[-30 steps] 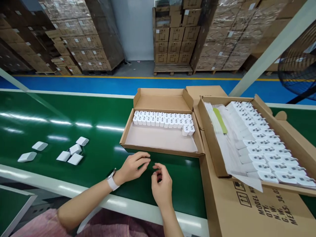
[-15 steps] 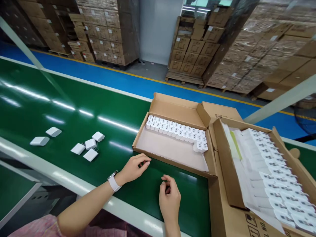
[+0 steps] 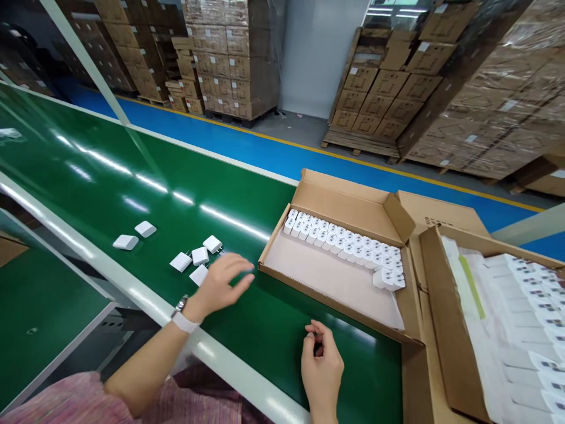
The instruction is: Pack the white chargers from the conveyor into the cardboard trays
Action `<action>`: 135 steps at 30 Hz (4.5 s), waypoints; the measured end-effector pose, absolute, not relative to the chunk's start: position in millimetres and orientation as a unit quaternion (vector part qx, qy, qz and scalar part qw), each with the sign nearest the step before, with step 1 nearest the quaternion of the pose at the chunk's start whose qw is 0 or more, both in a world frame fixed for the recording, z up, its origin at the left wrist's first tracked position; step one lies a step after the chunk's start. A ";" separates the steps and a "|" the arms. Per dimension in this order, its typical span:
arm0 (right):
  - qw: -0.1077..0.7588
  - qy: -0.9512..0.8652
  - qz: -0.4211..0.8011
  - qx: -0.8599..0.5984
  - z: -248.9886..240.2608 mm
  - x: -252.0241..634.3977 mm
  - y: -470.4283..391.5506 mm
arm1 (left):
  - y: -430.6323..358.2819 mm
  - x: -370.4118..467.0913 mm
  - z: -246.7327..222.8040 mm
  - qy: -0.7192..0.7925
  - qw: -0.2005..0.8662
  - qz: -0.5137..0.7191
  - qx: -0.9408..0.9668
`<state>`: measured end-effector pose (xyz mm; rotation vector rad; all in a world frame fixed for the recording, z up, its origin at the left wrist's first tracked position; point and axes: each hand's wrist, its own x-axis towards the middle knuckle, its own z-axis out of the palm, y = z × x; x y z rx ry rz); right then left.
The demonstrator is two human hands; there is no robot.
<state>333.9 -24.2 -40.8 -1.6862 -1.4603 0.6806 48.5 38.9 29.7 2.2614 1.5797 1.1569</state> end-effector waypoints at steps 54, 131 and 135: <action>0.227 -0.815 0.272 -0.460 -15.2 240.5 -6.9 | -38.6 64.7 3.0 0.637 0.092 0.288 0.709; 0.527 -0.400 0.426 -0.617 -20.6 300.1 -14.2 | 194.7 305.7 34.0 0.477 0.030 0.063 0.876; 0.518 -0.415 0.394 -0.636 -20.6 302.7 -15.6 | 204.9 307.4 30.3 0.519 0.035 0.080 0.850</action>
